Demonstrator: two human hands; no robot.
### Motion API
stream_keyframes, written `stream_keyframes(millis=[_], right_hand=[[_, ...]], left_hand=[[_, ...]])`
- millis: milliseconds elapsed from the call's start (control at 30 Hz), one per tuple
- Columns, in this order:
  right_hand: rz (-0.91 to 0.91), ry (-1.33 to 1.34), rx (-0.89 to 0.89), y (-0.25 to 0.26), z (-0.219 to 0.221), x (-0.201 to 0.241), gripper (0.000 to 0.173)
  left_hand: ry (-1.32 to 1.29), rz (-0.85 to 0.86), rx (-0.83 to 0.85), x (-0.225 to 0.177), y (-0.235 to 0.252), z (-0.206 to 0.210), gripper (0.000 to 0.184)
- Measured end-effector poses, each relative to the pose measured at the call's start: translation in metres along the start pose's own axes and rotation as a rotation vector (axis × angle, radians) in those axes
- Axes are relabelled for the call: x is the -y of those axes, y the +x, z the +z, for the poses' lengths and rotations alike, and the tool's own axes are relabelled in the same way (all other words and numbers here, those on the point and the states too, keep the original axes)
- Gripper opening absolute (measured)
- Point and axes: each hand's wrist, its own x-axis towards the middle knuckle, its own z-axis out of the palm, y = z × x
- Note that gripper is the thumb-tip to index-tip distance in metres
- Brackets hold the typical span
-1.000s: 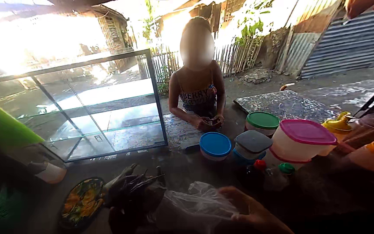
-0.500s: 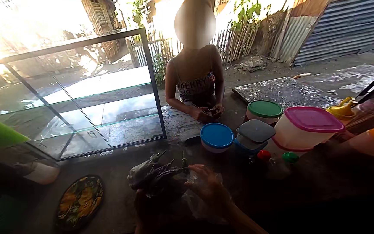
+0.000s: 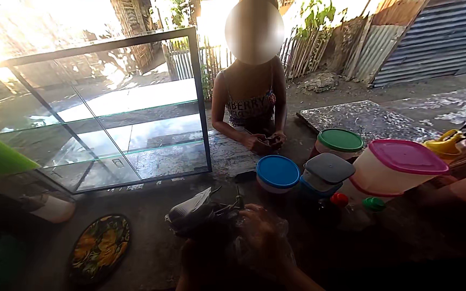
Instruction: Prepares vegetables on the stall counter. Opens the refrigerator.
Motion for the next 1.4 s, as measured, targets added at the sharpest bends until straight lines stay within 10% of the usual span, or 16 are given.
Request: stream_keyframes(millis=[367, 633, 767, 933, 1400], right_hand=[[-0.412, 0.354, 0.348, -0.043, 0.005, 0.016, 0.019], [0.333, 0.102, 0.349, 0.021, -0.020, -0.012, 0.050], [0.180, 0.169, 0.216, 0.008, -0.009, -0.017, 0.017], [-0.180, 0.144, 0.100, -0.024, 0.003, -0.009, 0.018], [-0.108, 0.050, 0.325, -0.013, -0.014, -0.012, 0.037]], left_hand=[[-0.025, 0.039, -0.246, 0.018, 0.020, 0.018, 0.037], [-0.043, 0.046, -0.108, 0.023, 0.010, 0.004, 0.035], [-0.043, 0.085, -0.114, 0.025, 0.017, 0.008, 0.039], [-0.057, 0.175, -0.162, 0.019, 0.028, 0.011, 0.038], [-0.093, 0.094, -0.205, 0.016, 0.018, 0.026, 0.024]])
